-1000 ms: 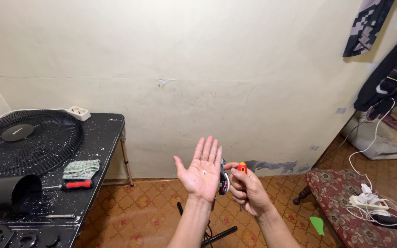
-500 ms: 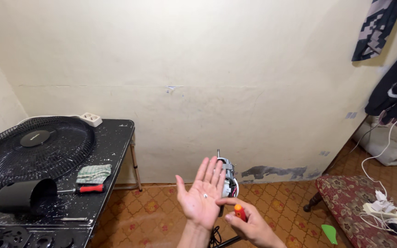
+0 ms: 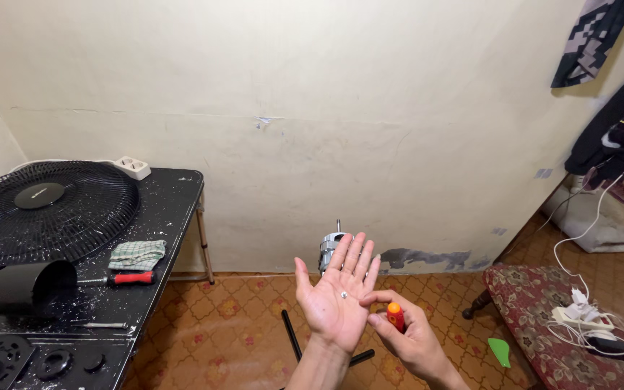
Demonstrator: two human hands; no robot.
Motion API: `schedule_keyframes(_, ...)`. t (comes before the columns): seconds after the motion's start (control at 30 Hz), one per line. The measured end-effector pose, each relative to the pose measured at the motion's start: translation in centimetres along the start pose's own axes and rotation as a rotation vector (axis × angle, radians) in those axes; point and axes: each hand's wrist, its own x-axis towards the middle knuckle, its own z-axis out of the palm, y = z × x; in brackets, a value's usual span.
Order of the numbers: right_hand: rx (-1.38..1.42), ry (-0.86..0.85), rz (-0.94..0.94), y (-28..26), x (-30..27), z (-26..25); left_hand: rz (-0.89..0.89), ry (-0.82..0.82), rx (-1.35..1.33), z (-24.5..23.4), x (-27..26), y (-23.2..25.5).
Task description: The person uses a screwdriver to tighten screws on a fan motor assembly mounted on a tripod stand. They switch between two screwdrivers and repeatedly adjust the motor housing while holding it steady with the other hand.
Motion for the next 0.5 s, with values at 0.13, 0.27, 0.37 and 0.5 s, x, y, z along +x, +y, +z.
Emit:
schedule_keyframes(0.13, -0.234, 0.020, -0.285, -1.9, 0.4, 0.7, 0.014, 0.056, 0.047, 0.0, 0.1, 0.0)
schedule_keyframes(0.27, -0.537, 0.017, -0.438, -4.8, 1.8, 1.9, 0.038, 0.044, 0.138, -0.1, -0.1, -0.1)
schedule_keyframes(0.37, -0.663, -0.009, -0.339, -6.5, 2.7, 2.9, 0.051, 0.059, 0.192, 0.1, -0.6, 0.2)
schedule_keyframes(0.5, -0.722, -0.041, -0.297, -6.8, 3.1, 4.0, 0.066, 0.055, 0.275, 0.1, -1.1, 0.9)
